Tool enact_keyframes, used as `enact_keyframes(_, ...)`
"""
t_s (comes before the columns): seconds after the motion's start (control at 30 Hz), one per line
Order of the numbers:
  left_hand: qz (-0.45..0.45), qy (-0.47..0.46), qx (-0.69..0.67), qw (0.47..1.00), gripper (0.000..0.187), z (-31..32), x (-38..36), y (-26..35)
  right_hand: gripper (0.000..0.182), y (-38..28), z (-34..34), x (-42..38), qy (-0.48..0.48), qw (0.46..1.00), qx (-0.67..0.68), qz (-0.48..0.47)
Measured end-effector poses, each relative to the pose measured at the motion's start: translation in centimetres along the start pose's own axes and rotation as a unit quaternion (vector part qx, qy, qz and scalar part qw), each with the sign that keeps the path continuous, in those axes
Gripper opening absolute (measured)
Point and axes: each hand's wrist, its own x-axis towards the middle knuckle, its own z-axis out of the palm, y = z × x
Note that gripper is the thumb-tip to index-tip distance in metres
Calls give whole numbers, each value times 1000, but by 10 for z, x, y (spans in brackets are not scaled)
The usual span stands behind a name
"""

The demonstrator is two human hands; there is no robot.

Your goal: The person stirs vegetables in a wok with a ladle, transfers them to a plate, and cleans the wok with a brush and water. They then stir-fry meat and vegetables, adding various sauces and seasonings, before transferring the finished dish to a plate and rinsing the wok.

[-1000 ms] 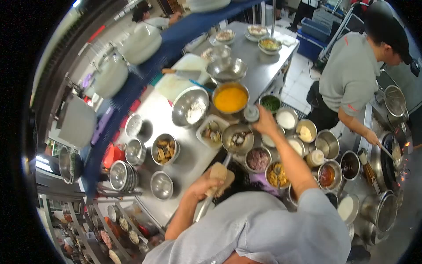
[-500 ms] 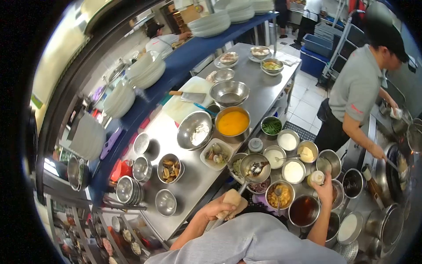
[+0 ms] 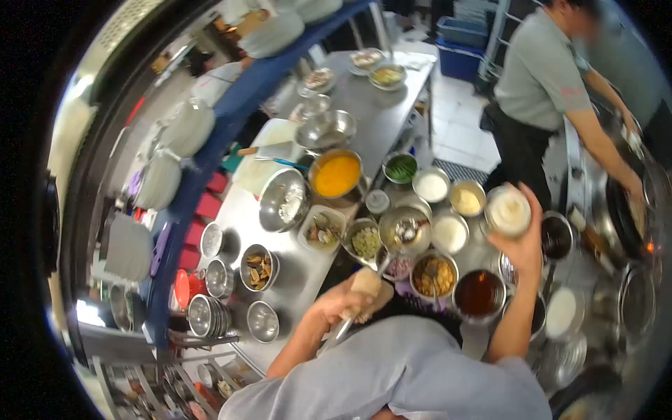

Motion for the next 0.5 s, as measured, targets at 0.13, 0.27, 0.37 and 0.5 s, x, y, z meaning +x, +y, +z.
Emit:
enact_keyframes(0.13, -40, -35, 46, 998, 79, -29, 15, 6, 69, -17, 23, 27, -269, 862, -426, 57)
enact_keyframes(0.27, -39, -117, 65, 990, 70, -48, 35, 14, 55, -30, 84, 34, -406, 593, -662, 212)
enact_keyframes(0.37, -30, -135, 112, 984, 65, -57, 38, 20, 42, -36, 121, 39, -437, 462, -726, 262)
enact_keyframes(0.5, -44, -167, 112, 979, 62, -64, 42, 24, 36, -38, 143, 42, -467, 331, -773, 275)
